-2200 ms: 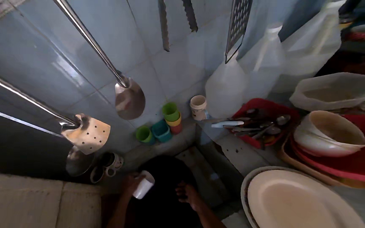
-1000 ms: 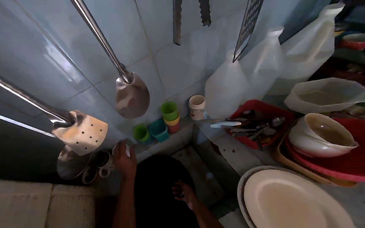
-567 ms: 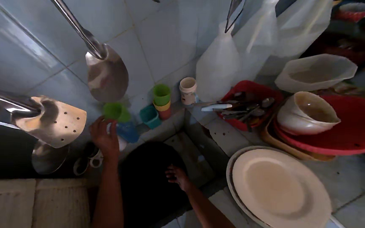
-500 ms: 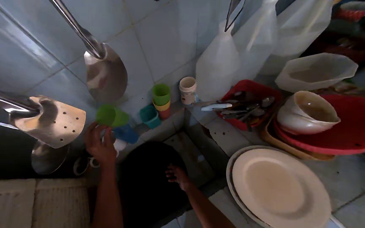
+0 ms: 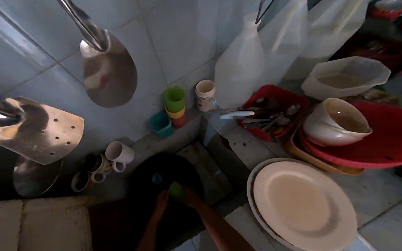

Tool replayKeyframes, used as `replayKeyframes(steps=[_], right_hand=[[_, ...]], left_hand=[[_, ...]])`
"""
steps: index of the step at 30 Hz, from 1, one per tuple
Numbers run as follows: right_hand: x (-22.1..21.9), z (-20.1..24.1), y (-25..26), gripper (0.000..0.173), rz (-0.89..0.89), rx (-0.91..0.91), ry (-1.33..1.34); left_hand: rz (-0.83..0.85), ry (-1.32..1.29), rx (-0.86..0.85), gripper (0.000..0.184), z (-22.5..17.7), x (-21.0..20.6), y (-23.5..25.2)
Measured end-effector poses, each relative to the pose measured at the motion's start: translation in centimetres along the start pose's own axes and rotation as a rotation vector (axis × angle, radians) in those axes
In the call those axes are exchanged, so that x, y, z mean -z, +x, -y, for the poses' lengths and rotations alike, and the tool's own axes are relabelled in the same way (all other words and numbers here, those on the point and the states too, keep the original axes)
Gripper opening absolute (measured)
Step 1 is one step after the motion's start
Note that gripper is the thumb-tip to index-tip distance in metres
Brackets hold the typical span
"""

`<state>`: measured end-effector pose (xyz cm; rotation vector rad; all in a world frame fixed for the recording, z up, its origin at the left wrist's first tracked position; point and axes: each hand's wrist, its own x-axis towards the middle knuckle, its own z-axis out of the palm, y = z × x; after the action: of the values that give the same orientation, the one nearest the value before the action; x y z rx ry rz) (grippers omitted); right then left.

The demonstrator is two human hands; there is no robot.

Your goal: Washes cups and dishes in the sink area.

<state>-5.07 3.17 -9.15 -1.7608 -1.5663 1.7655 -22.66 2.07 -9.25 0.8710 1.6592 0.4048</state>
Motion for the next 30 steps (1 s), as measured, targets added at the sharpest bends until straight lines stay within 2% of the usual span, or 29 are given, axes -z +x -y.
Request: replayKeyframes(steps=[2, 4, 6, 8, 10, 12, 14, 15, 17, 18, 20, 22, 24, 25, 27, 28, 30], right_hand=[[-0.2, 0.8, -0.5, 0.09, -0.003, -0.093, -0.124], [-0.8, 1.2, -0.8, 0.087, 0.054, -0.142, -0.223], [-1.4, 1.2, -0.6, 0.089, 0.09, -0.177, -0.285], [-1.3, 1.5, -0.6, 0.092, 0.109, -0.197, -0.295], [-1.2, 1.7, -0.5, 0.094, 0.111, -0.199, -0.307], [-1.2, 1.9, -0.3, 0.095, 0.11, -0.2, -0.351], [-1.2, 1.7, 0.1, 0.093, 0.103, -0.185, -0.375], [-1.3, 1.7, 0.3, 0.089, 0.095, -0.173, -0.375], [-1.3, 1.7, 0.3, 0.08, 0.101, -0.166, -0.365], [-1.2, 1.8, 0.1, 0.078, 0.109, -0.168, -0.357], [-1.0, 2.1, -0.1, 0.077, 0.108, -0.181, -0.334], [-1.0, 2.1, 0.0, 0.08, 0.098, -0.181, -0.313], [-1.0, 2.1, 0.2, 0.082, 0.108, -0.187, -0.3], [-0.9, 2.1, 0.3, 0.084, 0.115, -0.194, -0.286], [-0.8, 2.0, 0.4, 0.088, 0.096, -0.195, -0.246], [-0.7, 1.9, 0.5, 0.092, 0.08, -0.189, -0.215], [-0.3, 2.1, 0.4, 0.094, 0.035, -0.136, -0.139]], left_hand=[[0.163, 0.05, 0.115, 0.046, 1.3, 1.3, 1.4], [0.186, 0.112, 0.177, 0.043, 2.4, 3.9, 3.3], [-0.01, 0.027, 0.165, 0.041, 2.7, 6.2, 4.7], [-0.192, -0.152, 0.114, 0.044, 2.4, 6.6, 5.9], [-0.395, -0.21, 0.059, 0.041, 2.4, 4.2, 6.6], [-0.541, -0.096, 0.022, 0.035, 2.4, -0.1, 6.2], [-0.424, 0.014, 0.02, 0.036, 0.8, -3.5, 4.4], [-0.266, 0.037, 0.029, 0.041, 0.0, -3.8, 3.6], [-0.029, 0.049, 0.042, 0.047, 0.1, -2.4, 3.8], [-0.001, 0.054, 0.05, 0.044, 0.3, -1.1, 4.3], [-0.114, -0.04, 0.046, 0.036, 1.3, 1.8, 5.5], [-0.337, -0.194, 0.03, 0.037, 3.0, 3.4, 6.1], [-0.517, -0.197, 0.03, 0.038, 4.0, 2.2, 5.8], [-0.54, -0.171, 0.043, 0.038, 3.8, 0.6, 5.2], [-0.408, -0.211, 0.057, 0.038, 2.3, -2.2, 3.9], [-0.276, -0.26, 0.044, 0.039, 1.8, -2.7, 3.1], [-0.059, -0.219, -0.031, 0.04, 0.5, -1.6, 1.5]])
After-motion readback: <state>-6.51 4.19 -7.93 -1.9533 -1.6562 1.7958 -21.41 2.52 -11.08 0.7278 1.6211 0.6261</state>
